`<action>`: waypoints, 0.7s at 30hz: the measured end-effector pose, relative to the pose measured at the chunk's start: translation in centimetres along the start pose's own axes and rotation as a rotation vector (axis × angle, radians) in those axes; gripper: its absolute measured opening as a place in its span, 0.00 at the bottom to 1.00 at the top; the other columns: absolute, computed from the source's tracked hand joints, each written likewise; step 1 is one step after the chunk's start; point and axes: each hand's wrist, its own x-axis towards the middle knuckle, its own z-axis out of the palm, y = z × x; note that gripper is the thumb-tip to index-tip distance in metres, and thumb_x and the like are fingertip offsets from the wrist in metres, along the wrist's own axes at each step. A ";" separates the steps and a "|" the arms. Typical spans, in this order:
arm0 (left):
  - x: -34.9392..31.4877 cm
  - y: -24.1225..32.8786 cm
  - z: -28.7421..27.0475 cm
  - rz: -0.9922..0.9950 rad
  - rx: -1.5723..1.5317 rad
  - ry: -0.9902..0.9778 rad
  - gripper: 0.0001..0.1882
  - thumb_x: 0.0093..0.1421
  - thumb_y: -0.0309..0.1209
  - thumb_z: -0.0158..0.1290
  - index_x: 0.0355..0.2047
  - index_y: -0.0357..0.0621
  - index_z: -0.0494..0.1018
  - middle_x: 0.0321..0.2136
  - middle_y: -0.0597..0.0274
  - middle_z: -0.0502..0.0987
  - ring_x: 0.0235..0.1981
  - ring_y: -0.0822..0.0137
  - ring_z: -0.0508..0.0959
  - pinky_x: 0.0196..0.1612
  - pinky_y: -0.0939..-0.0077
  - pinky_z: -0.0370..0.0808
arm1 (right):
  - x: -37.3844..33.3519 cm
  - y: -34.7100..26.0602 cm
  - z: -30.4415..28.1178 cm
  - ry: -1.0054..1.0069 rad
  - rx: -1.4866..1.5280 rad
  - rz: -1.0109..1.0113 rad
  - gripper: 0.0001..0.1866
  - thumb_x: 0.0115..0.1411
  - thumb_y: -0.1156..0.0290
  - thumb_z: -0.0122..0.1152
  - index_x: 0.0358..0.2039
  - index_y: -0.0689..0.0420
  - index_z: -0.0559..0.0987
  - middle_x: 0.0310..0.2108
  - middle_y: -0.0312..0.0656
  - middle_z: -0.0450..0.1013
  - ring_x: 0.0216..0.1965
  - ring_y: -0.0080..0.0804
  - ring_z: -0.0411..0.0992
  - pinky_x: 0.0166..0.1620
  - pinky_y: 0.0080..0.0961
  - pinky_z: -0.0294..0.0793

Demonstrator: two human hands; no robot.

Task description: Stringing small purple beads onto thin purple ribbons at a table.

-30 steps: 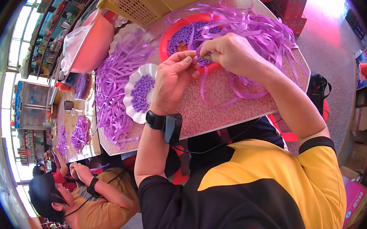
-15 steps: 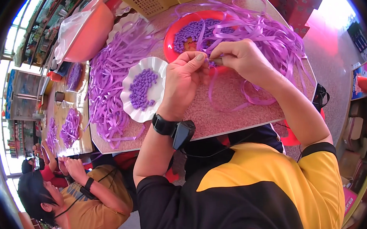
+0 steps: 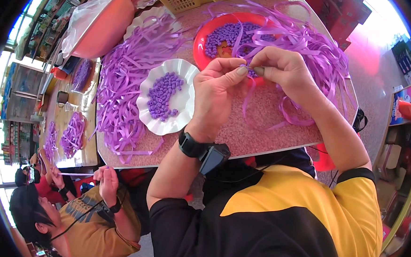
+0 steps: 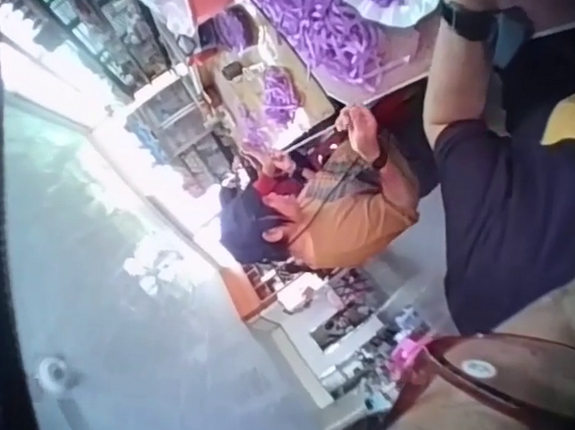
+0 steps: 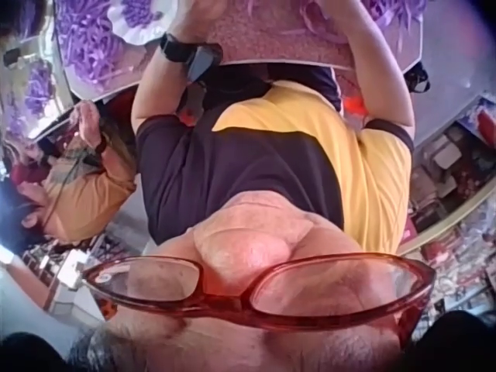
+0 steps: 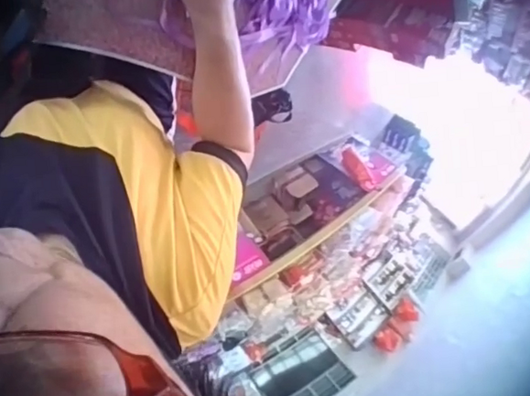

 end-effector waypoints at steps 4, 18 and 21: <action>-0.4 -0.7 0.0 0.045 0.024 -0.008 0.10 0.62 0.22 0.56 0.44 0.35 0.75 0.34 0.57 0.80 0.33 0.68 0.81 0.34 0.75 0.78 | -0.1 0.4 0.6 0.008 -0.019 -0.020 0.05 0.61 0.80 0.58 0.38 0.62 0.79 0.30 0.26 0.70 0.32 0.11 0.64 0.36 0.13 0.64; -5.0 8.4 -8.5 0.259 1.267 0.254 0.05 0.51 0.21 0.61 0.30 0.36 0.80 0.23 0.63 0.78 0.23 0.71 0.76 0.30 0.77 0.73 | -0.3 -0.4 -0.5 0.095 -0.141 -0.118 0.06 0.65 0.77 0.55 0.39 0.60 0.80 0.20 0.25 0.63 0.22 0.12 0.58 0.27 0.12 0.57; -6.5 8.2 -11.0 0.319 1.499 0.233 0.07 0.48 0.19 0.61 0.30 0.35 0.79 0.27 0.57 0.77 0.27 0.65 0.78 0.33 0.74 0.73 | -0.7 -0.7 -0.2 0.074 -0.173 -0.161 0.07 0.64 0.79 0.54 0.40 0.60 0.79 0.22 0.26 0.65 0.23 0.12 0.59 0.28 0.12 0.59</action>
